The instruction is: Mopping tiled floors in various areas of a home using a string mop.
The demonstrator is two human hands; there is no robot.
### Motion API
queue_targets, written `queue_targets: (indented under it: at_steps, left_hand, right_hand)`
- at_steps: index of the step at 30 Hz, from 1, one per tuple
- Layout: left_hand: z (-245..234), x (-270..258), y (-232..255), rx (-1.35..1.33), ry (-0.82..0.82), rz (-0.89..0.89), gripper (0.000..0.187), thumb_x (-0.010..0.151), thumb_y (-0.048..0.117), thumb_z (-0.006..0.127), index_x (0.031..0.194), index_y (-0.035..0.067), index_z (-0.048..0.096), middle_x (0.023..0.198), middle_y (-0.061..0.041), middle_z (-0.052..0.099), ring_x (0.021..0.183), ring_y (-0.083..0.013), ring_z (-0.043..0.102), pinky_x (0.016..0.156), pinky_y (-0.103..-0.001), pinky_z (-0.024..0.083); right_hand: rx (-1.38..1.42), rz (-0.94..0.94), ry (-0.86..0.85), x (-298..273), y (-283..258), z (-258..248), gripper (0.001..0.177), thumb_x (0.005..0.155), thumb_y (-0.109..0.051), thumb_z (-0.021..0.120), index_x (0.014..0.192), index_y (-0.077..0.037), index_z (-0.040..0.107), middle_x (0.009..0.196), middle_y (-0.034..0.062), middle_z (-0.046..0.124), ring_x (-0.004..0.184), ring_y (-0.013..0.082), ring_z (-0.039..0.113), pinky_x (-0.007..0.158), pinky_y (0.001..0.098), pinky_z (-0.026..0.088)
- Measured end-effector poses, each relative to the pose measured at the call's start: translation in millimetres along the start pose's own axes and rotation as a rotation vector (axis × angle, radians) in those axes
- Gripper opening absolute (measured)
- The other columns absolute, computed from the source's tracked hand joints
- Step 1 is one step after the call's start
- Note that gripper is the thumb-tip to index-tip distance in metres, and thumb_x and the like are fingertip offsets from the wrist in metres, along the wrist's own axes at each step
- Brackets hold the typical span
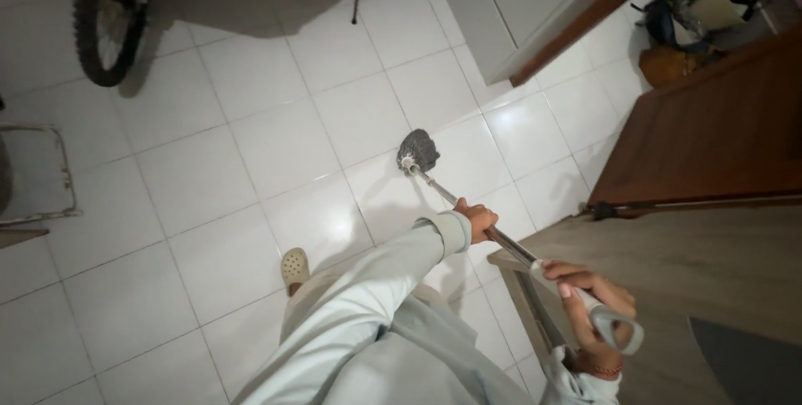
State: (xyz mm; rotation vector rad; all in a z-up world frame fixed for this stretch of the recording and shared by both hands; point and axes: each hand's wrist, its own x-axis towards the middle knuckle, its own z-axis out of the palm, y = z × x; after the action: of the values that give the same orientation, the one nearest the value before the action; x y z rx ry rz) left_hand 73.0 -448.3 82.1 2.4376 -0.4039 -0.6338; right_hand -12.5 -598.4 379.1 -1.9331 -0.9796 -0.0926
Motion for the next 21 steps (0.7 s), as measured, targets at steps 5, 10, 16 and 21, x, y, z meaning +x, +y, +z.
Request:
queue_targets:
  at_steps: [5, 10, 16, 21]
  left_hand:
    - [13, -52, -39, -0.081, 0.074, -0.064, 0.034, 0.096, 0.056, 0.057, 0.092, 0.023, 0.06, 0.101, 0.003, 0.07, 0.11, -0.0227, 0.059, 0.092, -0.056, 0.039]
    - [-8, -131, -57, -0.102, -0.037, -0.125, 0.044, 0.098, 0.059, 0.052, 0.09, 0.017, 0.062, 0.099, -0.003, 0.07, 0.108, -0.0244, 0.059, 0.098, -0.057, 0.038]
    - [30, -199, -140, -0.156, -0.152, -0.255, 0.038, 0.096, 0.055, 0.054, 0.11, 0.022, 0.067, 0.12, -0.009, 0.067, 0.124, -0.0274, 0.057, 0.109, -0.062, 0.036]
    - [48, -285, -236, -0.173, -0.263, -0.461, 0.034, 0.097, 0.048, 0.057, 0.108, 0.019, 0.068, 0.112, -0.006, 0.07, 0.111, -0.0273, 0.067, 0.099, -0.054, 0.051]
  right_hand:
    - [0.166, 0.177, 0.041, 6, -32, 44, 0.018, 0.096, -0.002, 0.057, 0.079, 0.003, 0.063, 0.09, 0.019, 0.073, 0.088, 0.0332, 0.079, 0.087, 0.0416, 0.069]
    - [0.229, 0.233, 0.067, -11, -37, 79, 0.021, 0.1, -0.008, 0.055, 0.084, 0.003, 0.063, 0.094, 0.0198, 0.072, 0.093, 0.0358, 0.077, 0.093, 0.0477, 0.068]
    - [0.494, 0.341, 0.187, -46, -18, 166, 0.017, 0.1, -0.014, 0.059, 0.088, -0.003, 0.064, 0.094, 0.0168, 0.072, 0.093, 0.0358, 0.074, 0.096, 0.0526, 0.062]
    - [0.581, 0.396, 0.06, -33, -40, 265, 0.022, 0.1, -0.019, 0.06, 0.087, -0.003, 0.07, 0.094, 0.0161, 0.075, 0.095, 0.036, 0.076, 0.095, 0.0513, 0.062]
